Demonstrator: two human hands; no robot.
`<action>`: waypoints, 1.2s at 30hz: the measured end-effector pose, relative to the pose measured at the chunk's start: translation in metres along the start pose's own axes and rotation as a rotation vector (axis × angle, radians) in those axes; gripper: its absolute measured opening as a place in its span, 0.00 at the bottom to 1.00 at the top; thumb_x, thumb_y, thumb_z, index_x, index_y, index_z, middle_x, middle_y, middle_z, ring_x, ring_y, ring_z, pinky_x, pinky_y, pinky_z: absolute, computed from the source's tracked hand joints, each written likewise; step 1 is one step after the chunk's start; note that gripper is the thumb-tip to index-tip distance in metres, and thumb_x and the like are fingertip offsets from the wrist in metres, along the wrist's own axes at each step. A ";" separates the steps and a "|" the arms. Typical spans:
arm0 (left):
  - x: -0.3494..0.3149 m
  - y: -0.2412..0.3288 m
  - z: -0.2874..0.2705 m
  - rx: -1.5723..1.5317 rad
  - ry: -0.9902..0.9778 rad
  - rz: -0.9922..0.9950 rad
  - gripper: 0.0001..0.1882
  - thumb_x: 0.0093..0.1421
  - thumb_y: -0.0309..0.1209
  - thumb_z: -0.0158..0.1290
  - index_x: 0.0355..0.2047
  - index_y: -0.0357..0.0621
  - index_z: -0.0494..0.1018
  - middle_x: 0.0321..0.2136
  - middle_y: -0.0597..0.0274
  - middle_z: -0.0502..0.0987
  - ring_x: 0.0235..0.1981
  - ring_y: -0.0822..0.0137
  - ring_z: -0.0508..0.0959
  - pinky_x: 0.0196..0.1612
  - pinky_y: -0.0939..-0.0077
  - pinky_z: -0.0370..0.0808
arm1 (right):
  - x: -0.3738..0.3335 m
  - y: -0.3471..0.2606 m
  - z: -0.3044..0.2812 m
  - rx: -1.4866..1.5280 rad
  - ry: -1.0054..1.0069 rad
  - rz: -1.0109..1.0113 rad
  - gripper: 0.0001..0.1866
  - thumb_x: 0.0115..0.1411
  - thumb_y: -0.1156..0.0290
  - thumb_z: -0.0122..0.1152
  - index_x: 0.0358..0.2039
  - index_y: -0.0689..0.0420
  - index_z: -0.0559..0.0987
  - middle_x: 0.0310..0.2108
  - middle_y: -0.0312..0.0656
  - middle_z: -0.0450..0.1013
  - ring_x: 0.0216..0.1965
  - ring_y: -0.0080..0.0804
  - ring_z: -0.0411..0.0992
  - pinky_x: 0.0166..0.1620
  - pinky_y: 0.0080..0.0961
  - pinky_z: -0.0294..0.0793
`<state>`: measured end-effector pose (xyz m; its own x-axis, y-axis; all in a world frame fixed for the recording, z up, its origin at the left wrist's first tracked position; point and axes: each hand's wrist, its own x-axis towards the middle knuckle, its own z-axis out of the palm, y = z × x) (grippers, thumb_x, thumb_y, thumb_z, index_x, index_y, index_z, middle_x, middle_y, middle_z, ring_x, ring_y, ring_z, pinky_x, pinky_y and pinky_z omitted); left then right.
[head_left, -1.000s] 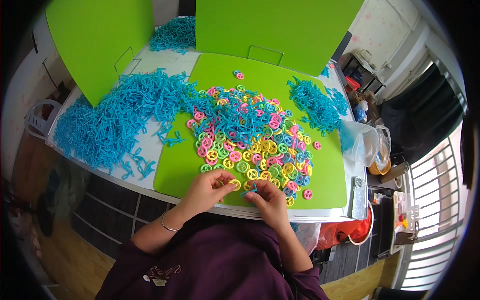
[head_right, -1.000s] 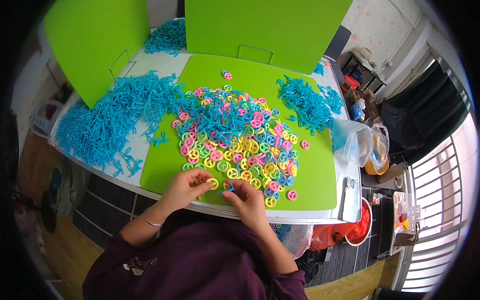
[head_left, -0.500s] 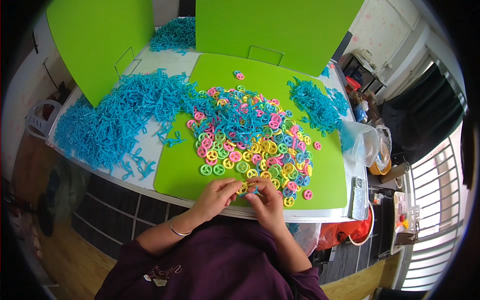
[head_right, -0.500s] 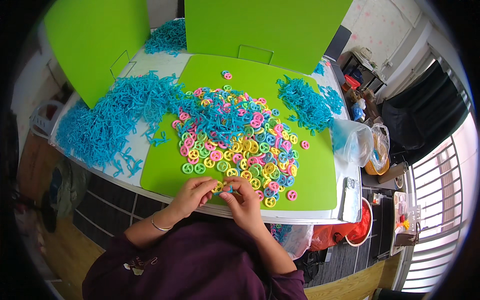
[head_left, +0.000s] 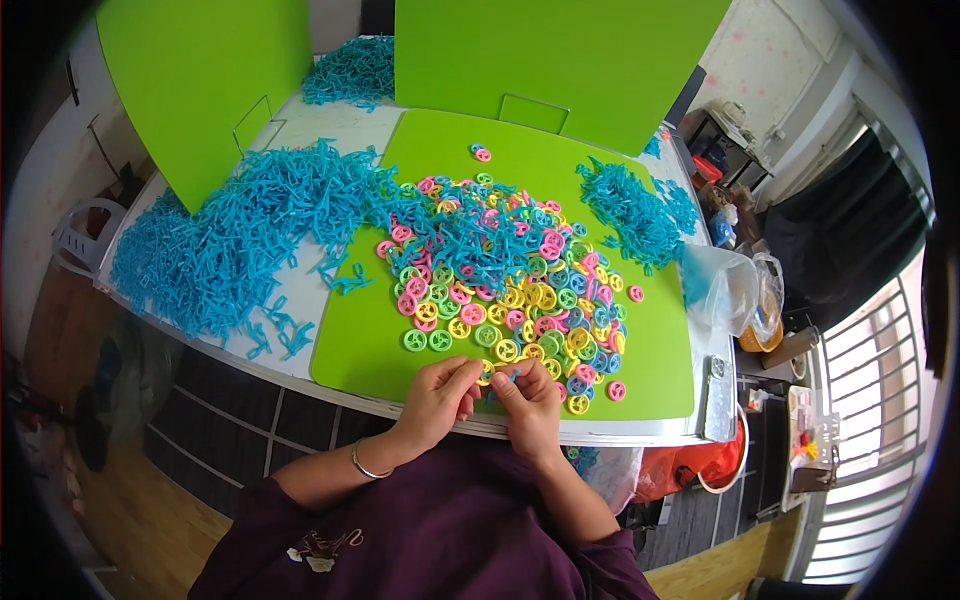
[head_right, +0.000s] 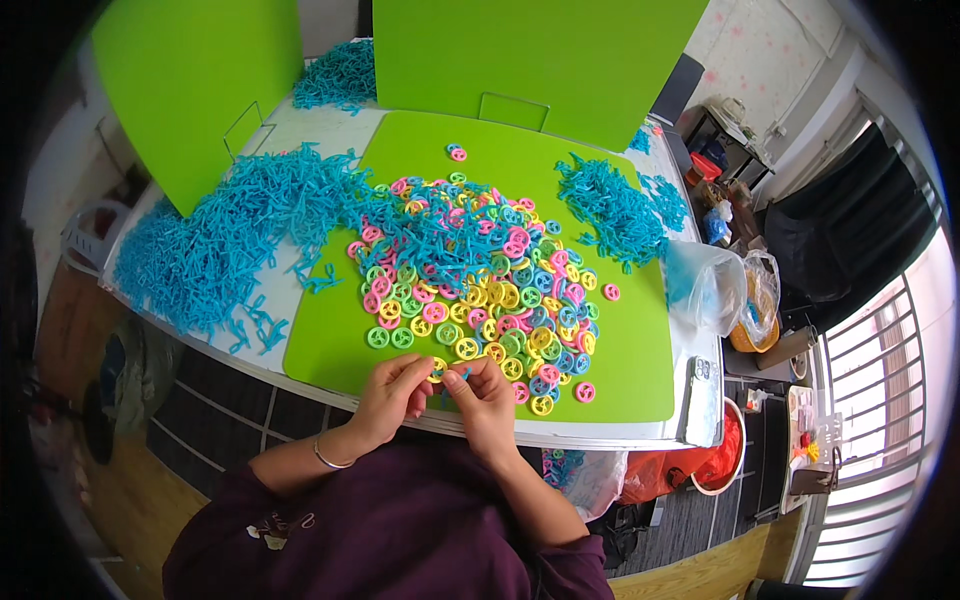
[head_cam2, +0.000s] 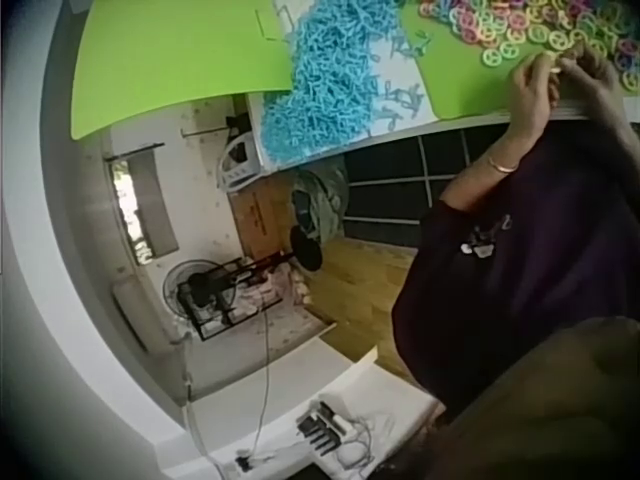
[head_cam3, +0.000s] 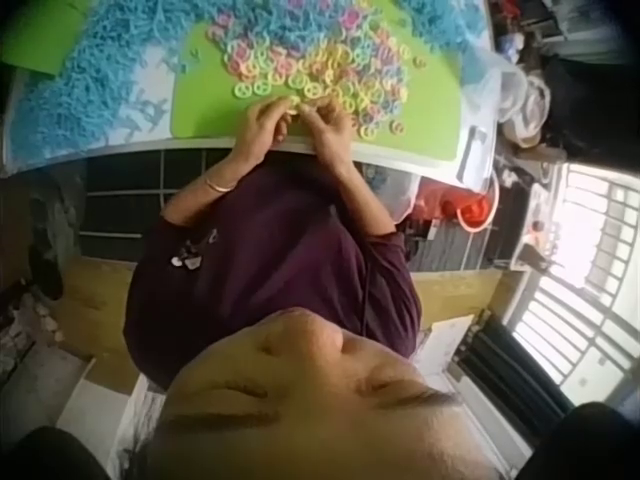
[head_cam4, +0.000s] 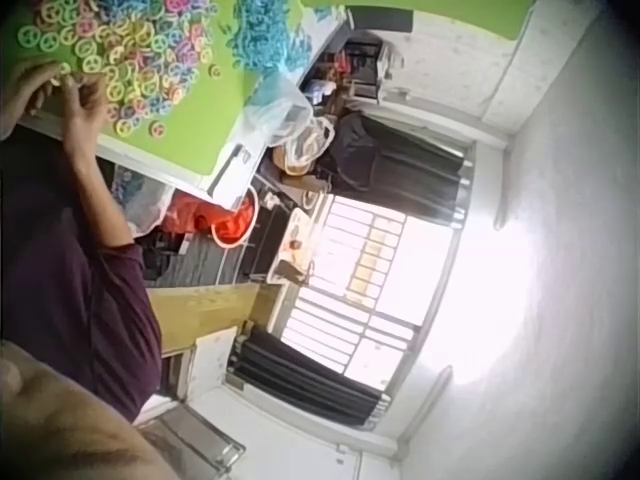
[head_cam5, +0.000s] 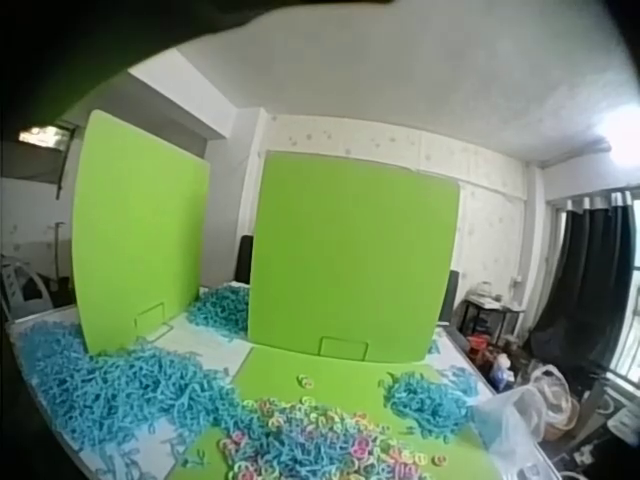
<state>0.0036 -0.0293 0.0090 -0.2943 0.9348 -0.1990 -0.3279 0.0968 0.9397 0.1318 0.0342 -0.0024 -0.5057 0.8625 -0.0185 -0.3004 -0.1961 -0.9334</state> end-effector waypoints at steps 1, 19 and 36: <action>0.000 0.000 0.000 -0.019 -0.006 -0.009 0.18 0.65 0.40 0.46 0.22 0.41 0.70 0.15 0.70 0.69 0.14 0.82 0.66 0.18 0.87 0.63 | 0.001 -0.001 0.001 0.026 0.011 0.026 0.05 0.59 0.77 0.57 0.34 0.59 0.71 0.30 0.34 0.72 0.31 0.16 0.68 0.37 0.13 0.67; -0.006 -0.010 0.003 0.146 0.027 0.201 0.19 0.66 0.38 0.44 0.23 0.38 0.71 0.16 0.67 0.72 0.18 0.80 0.72 0.21 0.87 0.67 | 0.004 0.004 0.002 0.104 0.045 0.037 0.05 0.60 0.74 0.58 0.32 0.58 0.71 0.28 0.33 0.73 0.28 0.15 0.70 0.33 0.13 0.68; 0.012 -0.012 -0.028 0.334 -0.027 0.459 0.08 0.60 0.30 0.54 0.36 0.37 0.75 0.23 0.72 0.71 0.22 0.80 0.67 0.25 0.86 0.66 | 0.002 -0.029 -0.002 0.180 -0.130 0.305 0.19 0.64 0.72 0.50 0.54 0.59 0.62 0.34 0.49 0.75 0.30 0.34 0.75 0.37 0.28 0.75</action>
<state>-0.0215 -0.0291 -0.0126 -0.3152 0.9145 0.2537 0.1308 -0.2229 0.9660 0.1412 0.0428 0.0238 -0.6886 0.6877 -0.2299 -0.2512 -0.5237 -0.8140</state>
